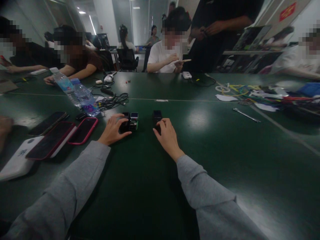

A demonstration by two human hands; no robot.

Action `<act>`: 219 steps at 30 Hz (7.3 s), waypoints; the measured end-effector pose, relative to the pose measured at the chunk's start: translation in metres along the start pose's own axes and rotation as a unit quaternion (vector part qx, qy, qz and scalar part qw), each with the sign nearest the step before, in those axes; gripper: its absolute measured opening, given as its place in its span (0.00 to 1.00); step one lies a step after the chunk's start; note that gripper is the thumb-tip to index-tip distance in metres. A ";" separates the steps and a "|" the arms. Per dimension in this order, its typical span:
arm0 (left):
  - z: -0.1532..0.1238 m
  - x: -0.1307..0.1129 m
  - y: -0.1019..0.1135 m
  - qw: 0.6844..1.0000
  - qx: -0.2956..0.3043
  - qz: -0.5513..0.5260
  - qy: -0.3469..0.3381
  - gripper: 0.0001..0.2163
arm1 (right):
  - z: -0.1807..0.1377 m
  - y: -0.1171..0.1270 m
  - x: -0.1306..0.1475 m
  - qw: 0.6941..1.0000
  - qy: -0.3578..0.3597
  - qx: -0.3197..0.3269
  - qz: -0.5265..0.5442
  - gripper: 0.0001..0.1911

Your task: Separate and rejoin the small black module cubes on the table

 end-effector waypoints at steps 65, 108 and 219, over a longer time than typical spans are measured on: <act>0.000 0.004 -0.030 0.997 0.063 -0.031 -0.014 0.28 | 0.002 -0.053 0.054 0.986 -0.037 0.153 0.056 0.34; -0.001 0.009 -0.035 0.996 0.071 -0.050 -0.015 0.29 | 0.001 -0.053 0.052 0.985 -0.029 0.153 0.070 0.30; -0.003 0.047 -0.002 0.965 -0.078 -0.198 0.155 0.21 | 0.008 -0.030 -0.008 0.962 -0.107 0.067 0.244 0.23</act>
Point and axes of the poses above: each hand's wrist, its own z-axis towards the middle knuckle, its own y-axis out of the back of the hand, x = y × z, the point moved 10 cm from there along z, towards the middle knuckle, and after that the axes turned 2 degrees about -y, right-handed, at the moved point
